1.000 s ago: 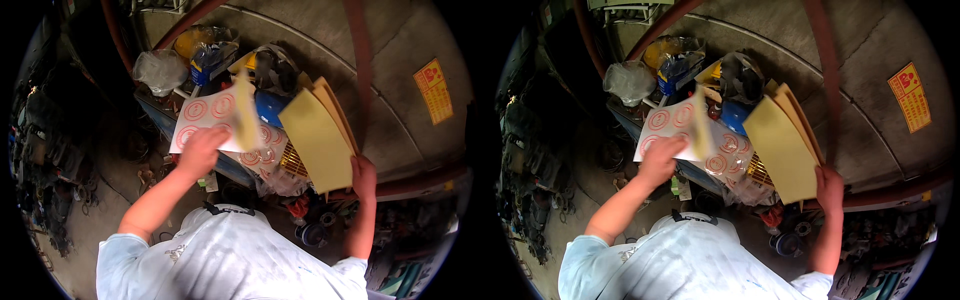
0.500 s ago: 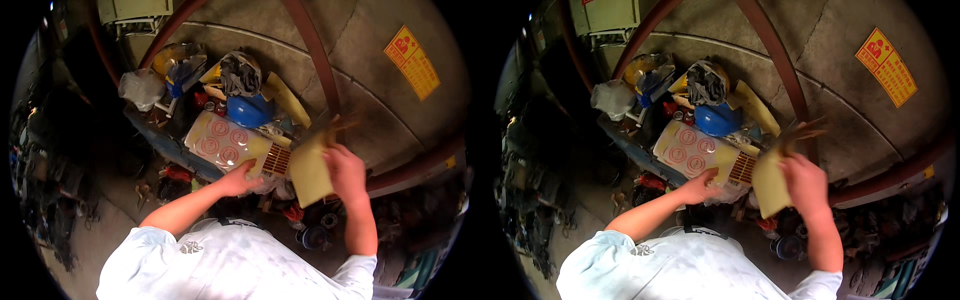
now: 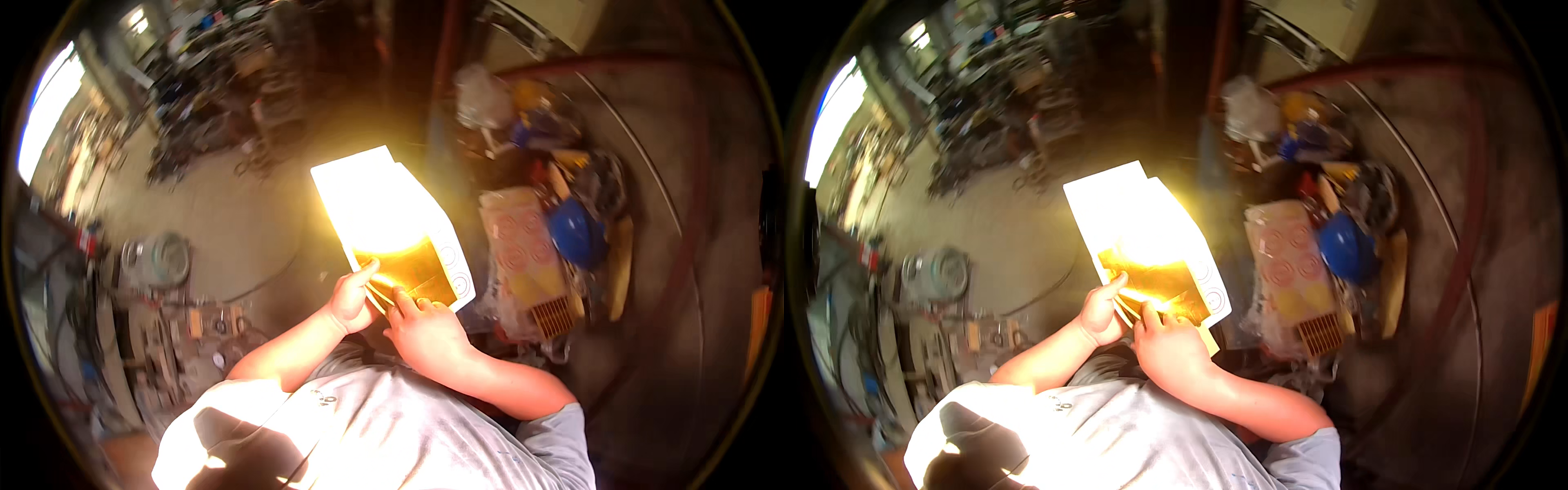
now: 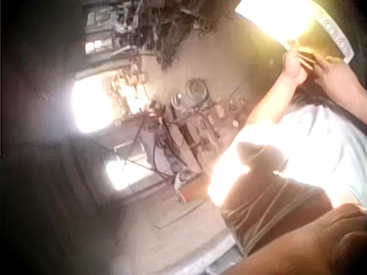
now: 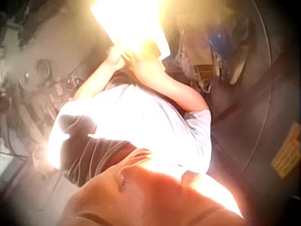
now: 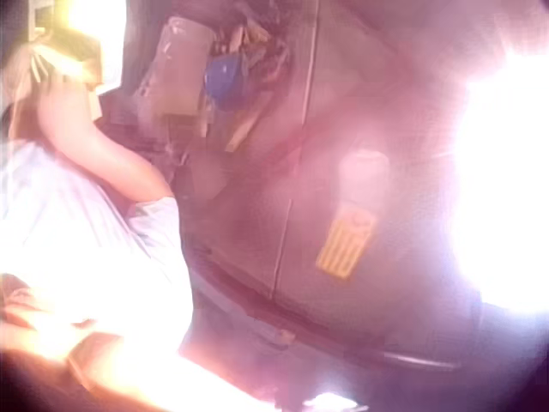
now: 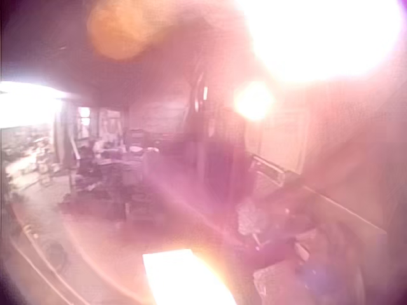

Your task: The person sits on the floor and applies gold reflective labels to two blue industrial pumps. They peel labels from a sheet and press them onto the pump bodies.

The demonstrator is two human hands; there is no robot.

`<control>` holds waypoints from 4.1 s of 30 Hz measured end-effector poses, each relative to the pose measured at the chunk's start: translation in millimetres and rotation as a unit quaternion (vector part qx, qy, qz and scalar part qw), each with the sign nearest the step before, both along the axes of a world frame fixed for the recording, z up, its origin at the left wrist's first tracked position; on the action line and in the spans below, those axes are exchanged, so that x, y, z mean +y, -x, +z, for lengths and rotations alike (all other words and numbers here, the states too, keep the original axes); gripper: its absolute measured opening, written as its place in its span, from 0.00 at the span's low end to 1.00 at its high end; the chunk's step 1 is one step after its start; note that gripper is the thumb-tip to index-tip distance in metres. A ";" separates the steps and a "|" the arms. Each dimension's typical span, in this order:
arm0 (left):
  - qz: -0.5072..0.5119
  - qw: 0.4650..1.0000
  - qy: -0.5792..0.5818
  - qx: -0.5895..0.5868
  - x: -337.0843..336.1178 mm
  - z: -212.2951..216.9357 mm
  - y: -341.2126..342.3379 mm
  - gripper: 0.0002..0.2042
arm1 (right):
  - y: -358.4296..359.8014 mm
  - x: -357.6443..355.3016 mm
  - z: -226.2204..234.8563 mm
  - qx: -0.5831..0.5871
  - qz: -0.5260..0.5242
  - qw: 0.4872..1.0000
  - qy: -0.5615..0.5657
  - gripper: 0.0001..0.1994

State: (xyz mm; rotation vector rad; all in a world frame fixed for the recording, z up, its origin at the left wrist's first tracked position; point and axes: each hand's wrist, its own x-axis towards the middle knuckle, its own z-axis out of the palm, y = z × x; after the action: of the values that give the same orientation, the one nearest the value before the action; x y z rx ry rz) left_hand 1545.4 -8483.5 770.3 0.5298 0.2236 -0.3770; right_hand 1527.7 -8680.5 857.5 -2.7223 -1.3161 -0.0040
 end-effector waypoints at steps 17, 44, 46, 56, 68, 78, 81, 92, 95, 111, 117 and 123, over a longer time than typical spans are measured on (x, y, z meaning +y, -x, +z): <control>0.408 0.879 -0.238 -0.073 432.2 -61.3 150.9 0.13 | -65.2 473.6 -90.0 0.561 0.008 0.746 -0.359 0.46; 0.604 0.772 -0.173 0.099 1343.7 -23.6 24.9 0.15 | -474.7 1363.0 -259.8 0.608 0.027 0.782 -0.132 0.13; 0.633 0.726 -0.200 0.181 1414.3 -58.4 34.8 0.13 | -476.8 1456.1 -215.6 0.569 0.003 0.821 -0.053 0.14; 0.748 0.517 -0.349 0.226 1808.2 -92.3 -2.2 0.15 | -548.9 1878.5 -177.9 0.279 0.217 0.935 0.033 0.16; 0.512 0.391 -0.718 0.265 2308.9 13.3 -66.9 0.31 | -531.4 2424.0 -152.5 0.117 0.534 0.836 0.057 0.12; 0.452 0.347 -0.713 0.408 2672.3 33.6 45.6 0.46 | -425.7 2967.1 -63.5 0.150 0.595 0.789 0.032 0.11; 0.523 0.344 -0.688 0.366 2776.2 31.2 73.8 0.40 | -393.5 3100.4 -56.8 0.175 0.600 0.780 0.036 0.12; 0.348 0.453 -0.771 0.281 3288.4 -10.8 101.5 0.15 | -267.3 3546.1 -24.0 0.095 0.618 0.756 0.193 0.14; 0.335 0.643 -0.648 0.236 3438.9 4.8 68.9 0.20 | -256.4 3663.0 -3.9 0.107 0.609 0.764 0.185 0.12; 0.528 0.722 -0.351 0.277 4130.1 -40.7 122.6 0.18 | -195.6 4399.7 6.2 0.257 0.593 0.636 -0.421 0.12; 0.757 0.619 -0.156 0.138 4347.3 -50.8 193.9 0.18 | -129.8 4604.5 -102.8 0.589 0.400 0.658 -0.244 0.15; 0.773 0.617 -0.113 0.093 4601.4 -66.0 240.5 0.16 | -83.3 4831.0 -171.6 0.644 0.324 0.689 -0.070 0.25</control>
State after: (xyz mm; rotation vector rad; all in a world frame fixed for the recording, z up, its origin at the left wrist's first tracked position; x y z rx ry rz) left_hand 1304.9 -3882.1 704.3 0.3687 0.8452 1.3485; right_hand 1611.0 -3849.5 685.9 -1.2128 -1.4077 1.4448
